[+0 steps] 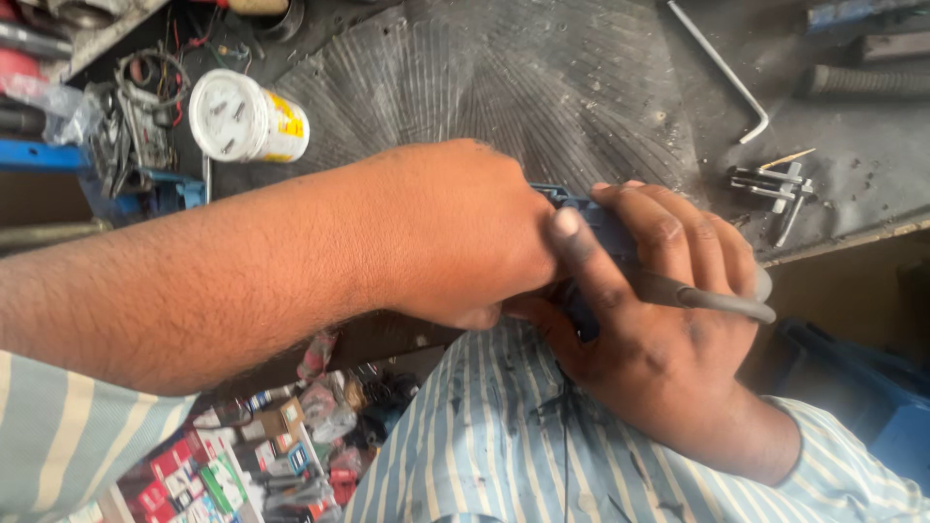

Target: The person repairs a disassembled blue rotary hammer drill on a workshop bench. They handle the armature and housing, apply grease from a cup onto the gear assembly by hand, use a screwdriver on the housing, reposition the armature into the tool body, and pick up a brush near the end.

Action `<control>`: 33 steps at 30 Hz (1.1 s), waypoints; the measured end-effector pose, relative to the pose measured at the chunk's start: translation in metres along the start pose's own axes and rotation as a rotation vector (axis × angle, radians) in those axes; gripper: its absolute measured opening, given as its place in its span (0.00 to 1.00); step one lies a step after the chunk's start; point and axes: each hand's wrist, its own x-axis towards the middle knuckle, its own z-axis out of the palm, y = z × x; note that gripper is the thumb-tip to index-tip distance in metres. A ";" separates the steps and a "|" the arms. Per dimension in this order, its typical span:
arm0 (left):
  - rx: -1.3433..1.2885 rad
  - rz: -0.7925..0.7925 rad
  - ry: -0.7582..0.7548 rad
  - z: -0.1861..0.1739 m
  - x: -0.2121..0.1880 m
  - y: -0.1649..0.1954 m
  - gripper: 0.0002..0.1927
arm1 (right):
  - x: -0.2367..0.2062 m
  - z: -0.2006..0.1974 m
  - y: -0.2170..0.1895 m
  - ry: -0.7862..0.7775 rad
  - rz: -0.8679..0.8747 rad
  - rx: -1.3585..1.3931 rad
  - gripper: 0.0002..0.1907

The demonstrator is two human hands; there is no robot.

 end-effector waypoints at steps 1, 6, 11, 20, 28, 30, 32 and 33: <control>0.041 0.014 -0.004 -0.004 0.002 -0.001 0.11 | -0.001 0.000 0.000 0.000 0.020 -0.001 0.38; 0.132 0.008 -0.053 -0.015 -0.004 0.005 0.14 | -0.006 -0.001 -0.001 0.009 0.024 0.009 0.38; 0.069 -0.104 0.019 -0.001 -0.012 0.005 0.18 | -0.009 0.002 -0.001 0.019 -0.010 -0.033 0.45; -0.158 -0.022 1.122 0.112 -0.025 -0.005 0.54 | -0.035 0.015 0.010 0.110 -0.193 0.005 0.59; -0.649 -0.118 1.313 0.185 0.019 0.007 0.48 | -0.035 -0.066 0.013 -0.573 -0.391 -0.354 0.51; -0.539 -0.161 1.340 0.190 0.020 0.004 0.47 | -0.021 -0.089 -0.001 -0.756 -0.339 -0.242 0.43; -0.534 -0.192 1.367 0.192 0.020 0.004 0.46 | 0.003 -0.083 -0.020 -1.010 -0.137 -0.342 0.24; -0.575 -0.198 1.378 0.192 0.019 0.006 0.45 | 0.017 -0.078 -0.030 -0.940 -0.209 -0.421 0.23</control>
